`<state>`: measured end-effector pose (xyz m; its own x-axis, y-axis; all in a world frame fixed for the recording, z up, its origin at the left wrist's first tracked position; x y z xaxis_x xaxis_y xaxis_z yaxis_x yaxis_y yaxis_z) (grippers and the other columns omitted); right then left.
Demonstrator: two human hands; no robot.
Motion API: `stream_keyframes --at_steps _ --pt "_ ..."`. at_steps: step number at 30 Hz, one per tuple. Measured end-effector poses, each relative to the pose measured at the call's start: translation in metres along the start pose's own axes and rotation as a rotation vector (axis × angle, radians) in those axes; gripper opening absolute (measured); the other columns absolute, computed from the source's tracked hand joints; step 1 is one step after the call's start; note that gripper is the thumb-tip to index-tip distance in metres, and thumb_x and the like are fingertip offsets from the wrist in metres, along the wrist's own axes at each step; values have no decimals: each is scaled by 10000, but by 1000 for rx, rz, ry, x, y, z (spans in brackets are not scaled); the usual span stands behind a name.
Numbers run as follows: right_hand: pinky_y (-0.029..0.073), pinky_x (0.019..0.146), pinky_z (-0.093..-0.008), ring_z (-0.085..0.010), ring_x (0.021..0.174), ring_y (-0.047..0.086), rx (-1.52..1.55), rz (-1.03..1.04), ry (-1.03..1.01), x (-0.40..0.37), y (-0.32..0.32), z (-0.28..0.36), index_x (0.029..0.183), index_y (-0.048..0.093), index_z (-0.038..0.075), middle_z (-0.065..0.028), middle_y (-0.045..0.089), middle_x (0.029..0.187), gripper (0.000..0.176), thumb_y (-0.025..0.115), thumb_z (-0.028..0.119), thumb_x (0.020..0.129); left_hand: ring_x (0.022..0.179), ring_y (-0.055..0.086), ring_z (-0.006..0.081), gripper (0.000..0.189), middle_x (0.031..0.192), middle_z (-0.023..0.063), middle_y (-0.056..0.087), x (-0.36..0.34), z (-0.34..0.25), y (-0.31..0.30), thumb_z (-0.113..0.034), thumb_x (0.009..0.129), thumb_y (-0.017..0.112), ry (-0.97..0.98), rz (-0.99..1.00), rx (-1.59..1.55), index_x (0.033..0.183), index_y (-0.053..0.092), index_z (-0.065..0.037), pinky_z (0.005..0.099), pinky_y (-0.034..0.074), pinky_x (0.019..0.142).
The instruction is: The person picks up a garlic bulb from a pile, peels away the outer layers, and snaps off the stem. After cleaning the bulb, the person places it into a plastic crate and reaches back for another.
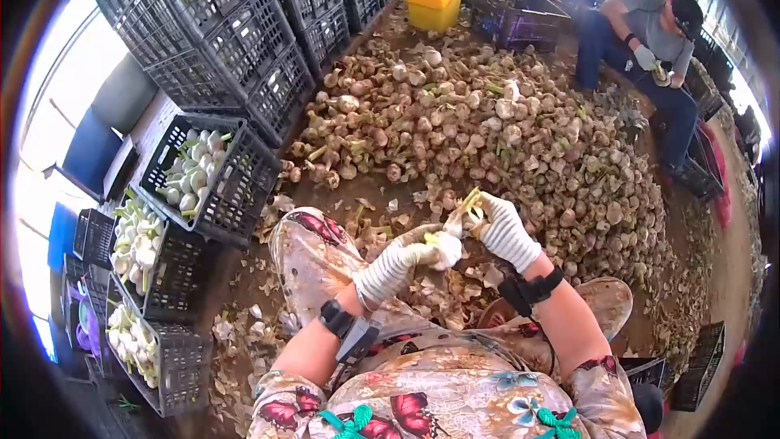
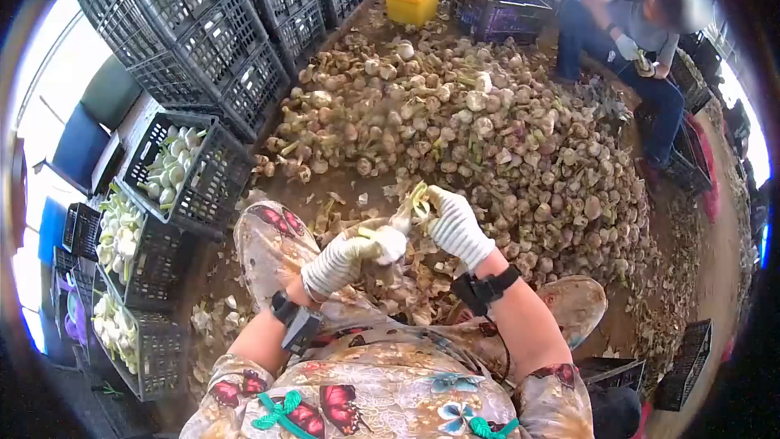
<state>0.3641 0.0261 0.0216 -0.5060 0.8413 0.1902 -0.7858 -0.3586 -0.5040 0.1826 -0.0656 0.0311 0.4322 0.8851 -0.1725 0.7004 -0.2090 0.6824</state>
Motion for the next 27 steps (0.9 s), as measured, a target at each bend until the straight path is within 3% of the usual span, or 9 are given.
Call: stream_keyframes --at_steps 3,7,11,13,15,17,19,22,27 --pt "469 701 -246 -65 825 553 612 50 243 -14 -1 3 1043 598 51 -7 639 933 223 628 91 826 921 574 151 534 1056 58 568 -7 -12 11 -172 794 651 0 -116 -38 1252 395 -70 315 524 712" --pt "439 814 -237 -68 903 543 840 125 340 -29 -8 50 1099 585 44 17 616 997 284 651 96 828 949 583 191 540 1104 91 566 -4 -4 -3 -148 821 611 149 -146 -107 1300 369 -87 350 521 738" --pt "446 807 -235 -78 894 550 749 52 292 -27 -1 35 1091 597 40 8 626 1006 284 660 67 815 918 599 219 501 1109 100 569 -1 1 -15 -116 784 649 240 -228 -117 1239 445 -70 349 528 705" --pt "456 784 -238 -88 863 560 132 -110 185 -18 3 -3 1108 587 37 -43 650 943 291 635 51 822 920 598 213 497 1109 96 572 -4 -4 -15 -131 784 649 288 -207 -20 1237 453 -66 346 533 688" --pt "460 769 -244 -88 863 557 -203 80 248 -20 -1 -15 1115 590 55 -68 647 942 287 621 66 830 928 599 194 528 1104 94 579 -9 -9 -9 -140 757 686 212 -253 113 1228 467 -48 334 545 706" --pt "453 738 -242 -80 833 544 389 35 265 -22 3 26 1074 599 26 -66 623 930 271 644 153 838 953 594 175 549 1112 72 582 -9 -11 -4 -156 751 702 197 -274 196 1239 472 -55 318 537 747" --pt "468 770 -247 -87 824 562 550 46 272 -18 1 57 1078 591 7 -21 625 910 262 614 155 864 967 588 166 553 1115 63 583 -6 -7 0 -157 751 707 195 -292 298 1243 478 -54 307 529 774" --pt "454 624 -210 -55 696 543 321 108 217 -12 4 57 984 637 16 8 624 799 230 646 200 848 980 580 158 546 1111 56 586 -5 -4 2 -155 759 708 201 -259 294 1244 483 -46 294 517 804" --pt "464 629 -213 -65 701 559 634 104 439 -15 -3 59 963 636 15 -20 639 824 216 670 179 827 1010 560 160 550 1128 67 568 -8 -8 -2 -150 770 705 179 -254 276 1247 462 -22 295 502 839"
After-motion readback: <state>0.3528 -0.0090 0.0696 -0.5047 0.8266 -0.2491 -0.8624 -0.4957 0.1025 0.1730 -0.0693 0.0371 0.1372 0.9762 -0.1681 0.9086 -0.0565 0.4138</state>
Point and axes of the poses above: each hand's wrist, its own x-axis towards the middle knuckle, its own y-axis out of the palm, z = x × y, the point moved 2 cm from there along x, towards the middle knuckle
